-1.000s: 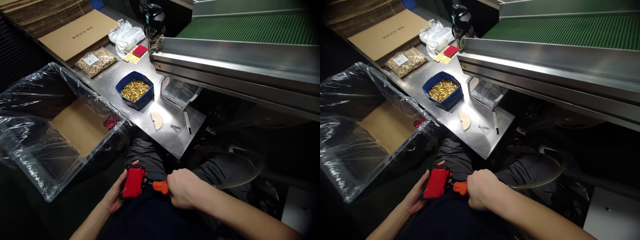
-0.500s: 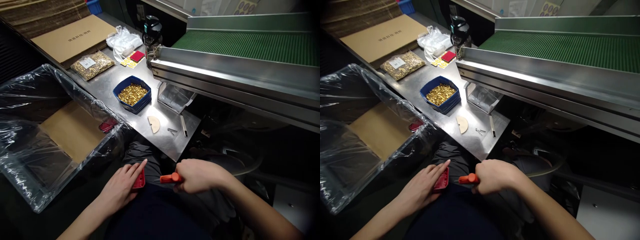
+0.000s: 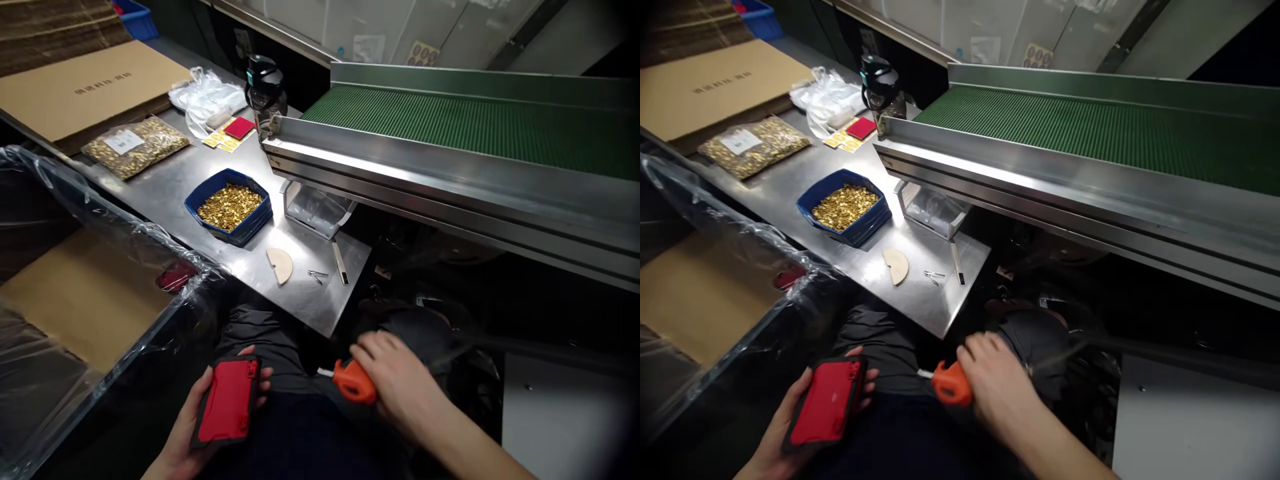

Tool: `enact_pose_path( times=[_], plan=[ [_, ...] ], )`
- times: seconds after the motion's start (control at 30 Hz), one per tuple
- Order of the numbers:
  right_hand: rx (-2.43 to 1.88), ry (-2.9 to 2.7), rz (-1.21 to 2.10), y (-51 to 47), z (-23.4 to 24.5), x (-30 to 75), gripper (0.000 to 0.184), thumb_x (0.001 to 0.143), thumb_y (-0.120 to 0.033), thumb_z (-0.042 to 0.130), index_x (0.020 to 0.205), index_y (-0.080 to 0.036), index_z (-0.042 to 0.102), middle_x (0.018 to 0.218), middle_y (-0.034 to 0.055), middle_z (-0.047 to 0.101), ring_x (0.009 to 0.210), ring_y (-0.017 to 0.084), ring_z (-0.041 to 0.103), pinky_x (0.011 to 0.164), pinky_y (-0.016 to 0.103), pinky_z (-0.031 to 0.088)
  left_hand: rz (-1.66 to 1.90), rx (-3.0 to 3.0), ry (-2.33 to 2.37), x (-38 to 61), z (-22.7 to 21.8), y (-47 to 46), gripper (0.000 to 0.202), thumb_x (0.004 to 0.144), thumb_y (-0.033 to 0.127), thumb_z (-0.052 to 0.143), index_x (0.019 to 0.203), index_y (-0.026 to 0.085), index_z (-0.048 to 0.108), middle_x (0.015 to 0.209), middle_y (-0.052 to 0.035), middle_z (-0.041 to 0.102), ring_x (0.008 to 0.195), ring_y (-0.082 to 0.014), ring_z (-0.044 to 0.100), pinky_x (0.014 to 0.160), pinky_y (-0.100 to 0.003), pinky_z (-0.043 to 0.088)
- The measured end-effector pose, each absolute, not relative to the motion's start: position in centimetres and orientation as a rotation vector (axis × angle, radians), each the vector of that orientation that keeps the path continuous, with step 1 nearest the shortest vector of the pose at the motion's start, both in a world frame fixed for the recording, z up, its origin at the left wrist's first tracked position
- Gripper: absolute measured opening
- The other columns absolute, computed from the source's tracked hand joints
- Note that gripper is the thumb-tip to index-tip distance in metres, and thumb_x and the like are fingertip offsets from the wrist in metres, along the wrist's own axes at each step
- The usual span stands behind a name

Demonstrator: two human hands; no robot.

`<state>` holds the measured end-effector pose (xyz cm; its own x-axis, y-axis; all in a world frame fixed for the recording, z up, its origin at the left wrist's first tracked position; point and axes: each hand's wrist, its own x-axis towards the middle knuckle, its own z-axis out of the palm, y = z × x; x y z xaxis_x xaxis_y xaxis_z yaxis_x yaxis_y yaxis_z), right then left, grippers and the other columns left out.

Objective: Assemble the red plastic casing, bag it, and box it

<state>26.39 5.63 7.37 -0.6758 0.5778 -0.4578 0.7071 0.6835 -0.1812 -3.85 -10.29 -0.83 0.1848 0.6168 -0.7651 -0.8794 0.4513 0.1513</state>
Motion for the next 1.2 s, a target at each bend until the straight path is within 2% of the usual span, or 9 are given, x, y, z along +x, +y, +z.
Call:
enact_pose_path(
  times=[0.13,0.33,0.5,0.83,0.93,1.0,1.07,1.13,1.2],
  plan=[
    [1.311,2.523,-0.061,10.8,1.6,31.2,0.054,0.098,-0.013,0.044,0.152,-0.019,0.044,0.121,0.0137,0.066,0.095,0.025,0.064,0.074,0.033,0.047,1.067,-0.349,0.809,-2.7,-1.0,-9.3,0.087,0.092,0.058,0.055,0.160,0.023,0.014,0.136,-0.0245,0.063,0.109,-0.0324,0.071,0.092,-0.040,0.057],
    [1.441,2.481,-0.070,18.3,-6.3,33.3,0.041,0.100,-0.028,0.059,0.140,-0.021,0.052,0.132,0.0102,0.060,0.097,0.020,0.066,0.077,0.033,0.056,1.043,-0.347,0.853,-1.7,-1.2,-9.1,0.092,0.091,0.051,0.062,0.161,0.023,0.010,0.128,-0.0214,0.070,0.103,-0.0323,0.073,0.086,-0.039,0.059],
    [1.737,2.433,-0.099,19.3,-10.0,33.4,0.039,0.100,-0.029,0.061,0.137,-0.020,0.053,0.128,0.0101,0.060,0.103,0.022,0.066,0.084,0.040,0.059,1.079,-0.391,0.921,-1.0,-0.7,-10.2,0.085,0.090,0.052,0.063,0.159,0.024,0.023,0.131,-0.0174,0.070,0.108,-0.0321,0.072,0.091,-0.038,0.058],
    [2.374,2.272,-0.503,15.3,-7.0,34.2,0.042,0.102,-0.027,0.050,0.142,-0.015,0.043,0.139,0.0172,0.049,0.099,0.024,0.064,0.080,0.040,0.057,1.095,-0.108,1.139,1.0,0.3,-5.7,0.070,0.086,0.054,0.068,0.146,0.025,0.045,0.113,-0.0130,0.075,0.095,-0.0326,0.075,0.081,-0.040,0.060],
    [2.416,2.272,-0.782,10.6,-4.5,32.1,0.044,0.107,-0.034,0.027,0.133,-0.009,0.051,0.125,0.0213,0.059,0.097,0.027,0.068,0.082,0.043,0.056,1.120,0.078,1.187,2.8,-0.4,-2.4,0.060,0.090,0.060,0.057,0.136,0.021,0.051,0.117,-0.0156,0.072,0.096,-0.0326,0.074,0.078,-0.041,0.060],
    [2.205,2.346,-1.125,6.9,-3.2,28.9,0.049,0.107,-0.043,0.027,0.123,-0.014,0.062,0.108,0.0142,0.070,0.086,0.023,0.072,0.078,0.036,0.058,1.167,0.165,1.249,4.2,-1.2,-0.5,0.058,0.091,0.062,0.055,0.132,0.021,0.053,0.121,-0.0141,0.070,0.099,-0.0303,0.072,0.078,-0.039,0.059],
    [1.953,2.420,-1.394,3.9,-2.0,24.8,0.044,0.101,-0.050,0.044,0.132,-0.023,0.061,0.115,0.0086,0.073,0.096,0.021,0.073,0.081,0.031,0.059,1.214,0.232,1.320,5.2,-2.2,1.0,0.059,0.089,0.064,0.056,0.132,0.023,0.052,0.124,-0.0116,0.068,0.104,-0.0280,0.069,0.081,-0.035,0.057],
    [1.844,2.390,-1.616,2.4,-1.1,21.0,0.080,0.083,-0.050,0.073,0.151,-0.023,0.040,0.142,0.0122,0.060,0.124,0.027,0.063,0.100,0.037,0.054,1.232,0.307,1.402,5.4,-3.1,2.0,0.063,0.089,0.066,0.055,0.135,0.024,0.049,0.130,-0.0116,0.065,0.110,-0.0279,0.066,0.087,-0.035,0.055],
    [1.915,2.274,-1.646,2.6,-0.5,18.1,0.098,0.073,-0.046,0.082,0.153,-0.019,0.034,0.147,0.0158,0.054,0.132,0.031,0.056,0.108,0.041,0.049,1.215,0.386,1.483,4.7,-3.7,2.5,0.065,0.090,0.069,0.051,0.135,0.022,0.050,0.134,-0.0132,0.063,0.115,-0.0286,0.064,0.091,-0.036,0.053]
  ],
)
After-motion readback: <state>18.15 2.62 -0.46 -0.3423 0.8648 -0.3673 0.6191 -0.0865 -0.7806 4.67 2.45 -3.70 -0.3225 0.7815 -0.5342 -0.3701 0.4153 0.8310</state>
